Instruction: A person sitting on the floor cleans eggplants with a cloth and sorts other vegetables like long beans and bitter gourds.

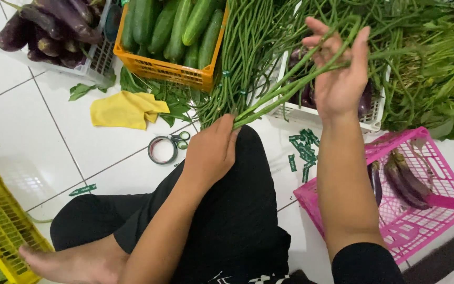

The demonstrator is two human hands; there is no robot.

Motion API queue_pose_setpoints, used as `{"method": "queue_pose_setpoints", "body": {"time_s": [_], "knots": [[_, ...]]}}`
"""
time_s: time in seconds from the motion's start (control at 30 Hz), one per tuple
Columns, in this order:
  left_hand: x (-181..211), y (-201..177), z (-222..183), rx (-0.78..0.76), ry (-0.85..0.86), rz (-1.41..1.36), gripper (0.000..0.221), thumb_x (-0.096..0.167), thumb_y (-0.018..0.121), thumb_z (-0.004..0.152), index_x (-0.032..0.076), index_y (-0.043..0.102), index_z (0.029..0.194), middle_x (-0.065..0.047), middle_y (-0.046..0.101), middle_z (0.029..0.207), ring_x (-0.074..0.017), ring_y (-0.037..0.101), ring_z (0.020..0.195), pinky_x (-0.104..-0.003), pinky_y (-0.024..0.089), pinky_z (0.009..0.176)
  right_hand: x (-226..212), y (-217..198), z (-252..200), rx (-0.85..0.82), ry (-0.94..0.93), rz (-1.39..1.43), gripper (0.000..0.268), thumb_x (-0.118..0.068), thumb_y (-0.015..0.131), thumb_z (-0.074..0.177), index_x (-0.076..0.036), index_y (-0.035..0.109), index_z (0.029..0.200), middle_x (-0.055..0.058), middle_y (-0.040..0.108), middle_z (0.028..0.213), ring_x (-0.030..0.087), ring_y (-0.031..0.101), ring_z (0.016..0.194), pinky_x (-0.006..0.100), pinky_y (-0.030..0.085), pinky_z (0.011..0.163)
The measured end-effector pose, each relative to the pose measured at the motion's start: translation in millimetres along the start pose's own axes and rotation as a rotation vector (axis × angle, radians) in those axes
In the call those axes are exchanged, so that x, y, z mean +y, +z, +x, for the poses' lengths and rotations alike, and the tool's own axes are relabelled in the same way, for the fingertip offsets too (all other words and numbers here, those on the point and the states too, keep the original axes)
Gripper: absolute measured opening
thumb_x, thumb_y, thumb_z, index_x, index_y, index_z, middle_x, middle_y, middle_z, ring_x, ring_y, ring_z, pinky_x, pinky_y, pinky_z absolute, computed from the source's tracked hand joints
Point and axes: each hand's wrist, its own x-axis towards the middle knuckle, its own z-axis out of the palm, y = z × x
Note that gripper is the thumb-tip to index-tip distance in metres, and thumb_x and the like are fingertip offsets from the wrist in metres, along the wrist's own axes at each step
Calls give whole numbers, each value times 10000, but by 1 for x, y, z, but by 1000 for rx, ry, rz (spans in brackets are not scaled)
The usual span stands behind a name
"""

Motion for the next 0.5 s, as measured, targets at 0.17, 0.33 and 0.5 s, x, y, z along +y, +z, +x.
{"method": "queue_pose_setpoints", "body": {"time_s": [0.17, 0.33, 0.5], "knots": [[-9, -3, -7, 13, 6, 96, 187, 152, 596, 962, 43, 558, 1109, -119, 697, 939, -344, 660, 713, -422, 491, 580, 16, -9, 1, 136, 182, 433, 478, -488, 527, 927, -71, 680, 1103, 137, 717, 1186, 217, 689, 1089, 329, 555, 945], [-17, 0, -12, -11, -12, 173, 268, 281, 580, 1008, 40, 588, 1125, -104, 701, 914, -310, 658, 682, -387, 496, 577, 36, -21, 2, 203, 233, 588, 437, -406, 530, 1004, -76, 631, 1273, 122, 740, 1035, 257, 739, 940, 377, 629, 851], [-23, 0, -17, -54, -80, 162, 333, 306, 563, 1010, 48, 611, 1214, -116, 736, 1033, -340, 690, 755, -406, 520, 618, 34, -24, 3, 186, 224, 535, 402, -333, 515, 1033, -49, 608, 1303, 113, 745, 1061, 251, 746, 964, 358, 648, 868]]}}
